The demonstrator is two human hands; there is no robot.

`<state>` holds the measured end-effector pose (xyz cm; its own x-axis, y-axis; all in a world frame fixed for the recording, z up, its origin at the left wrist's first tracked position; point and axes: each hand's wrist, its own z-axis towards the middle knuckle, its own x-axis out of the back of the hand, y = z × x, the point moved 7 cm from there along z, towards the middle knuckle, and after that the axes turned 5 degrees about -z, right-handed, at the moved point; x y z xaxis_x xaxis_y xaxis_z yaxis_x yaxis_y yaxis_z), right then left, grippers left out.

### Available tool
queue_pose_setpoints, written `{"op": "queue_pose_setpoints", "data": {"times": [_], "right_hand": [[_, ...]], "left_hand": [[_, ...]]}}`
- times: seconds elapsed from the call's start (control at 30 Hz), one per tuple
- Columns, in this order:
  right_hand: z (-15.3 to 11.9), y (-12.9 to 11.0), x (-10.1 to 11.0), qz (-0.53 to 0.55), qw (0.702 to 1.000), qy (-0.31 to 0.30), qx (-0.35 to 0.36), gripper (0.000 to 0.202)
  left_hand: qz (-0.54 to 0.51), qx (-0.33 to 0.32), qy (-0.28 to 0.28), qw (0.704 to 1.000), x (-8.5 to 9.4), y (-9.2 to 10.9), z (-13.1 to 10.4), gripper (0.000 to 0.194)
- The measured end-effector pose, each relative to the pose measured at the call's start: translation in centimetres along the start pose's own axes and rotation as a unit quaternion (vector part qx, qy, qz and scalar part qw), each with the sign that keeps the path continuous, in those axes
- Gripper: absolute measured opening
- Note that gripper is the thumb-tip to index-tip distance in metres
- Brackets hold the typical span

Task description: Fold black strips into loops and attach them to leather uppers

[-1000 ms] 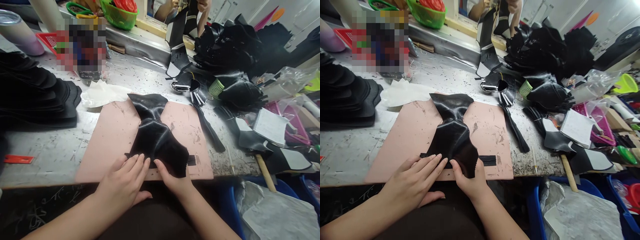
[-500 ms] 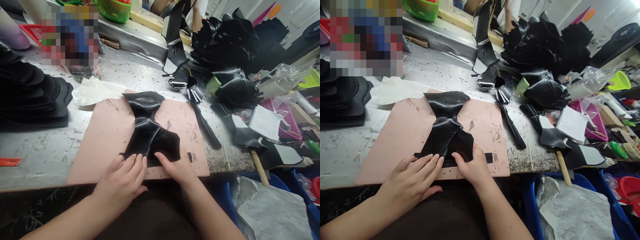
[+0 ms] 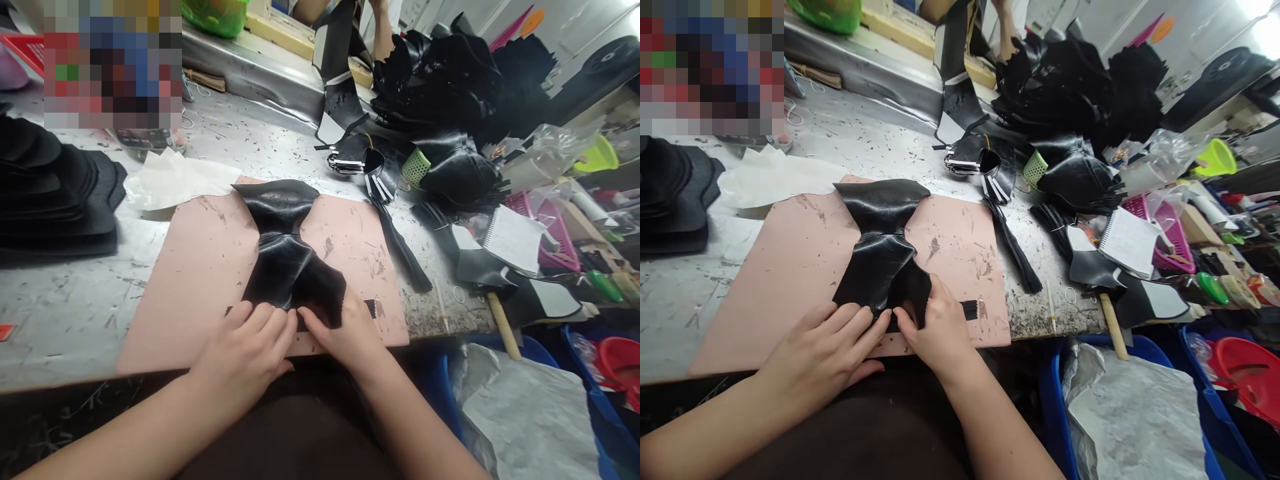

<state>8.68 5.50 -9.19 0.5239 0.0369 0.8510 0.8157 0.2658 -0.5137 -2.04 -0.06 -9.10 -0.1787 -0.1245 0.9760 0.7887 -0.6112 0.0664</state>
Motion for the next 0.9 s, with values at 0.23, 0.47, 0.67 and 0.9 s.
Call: {"op": "queue_pose_setpoints", "data": {"times": [0.23, 0.47, 0.67, 0.9], "right_hand": [[0.4, 1.8, 1.8, 0.069, 0.996, -0.057, -0.018, 0.018], [0.6, 3.2, 1.3, 0.015, 0.989, -0.108, -0.096, 0.015], [0.7, 3.1, 1.1, -0.026, 0.985, -0.130, -0.112, 0.014], [0.6, 3.4, 1.2, -0.002, 0.989, -0.122, -0.079, 0.012]], "left_hand": [[0.028, -0.029, 0.007, 0.999, -0.7, 1.6, 0.1, 0.044], [0.035, -0.036, 0.003, 0.999, -1.1, 1.6, 0.0, 0.039], [0.040, -0.041, -0.006, 0.998, -1.0, 1.7, 0.4, 0.048], [0.053, -0.071, 0.009, 0.996, -0.9, 2.3, 0.9, 0.037]]}}
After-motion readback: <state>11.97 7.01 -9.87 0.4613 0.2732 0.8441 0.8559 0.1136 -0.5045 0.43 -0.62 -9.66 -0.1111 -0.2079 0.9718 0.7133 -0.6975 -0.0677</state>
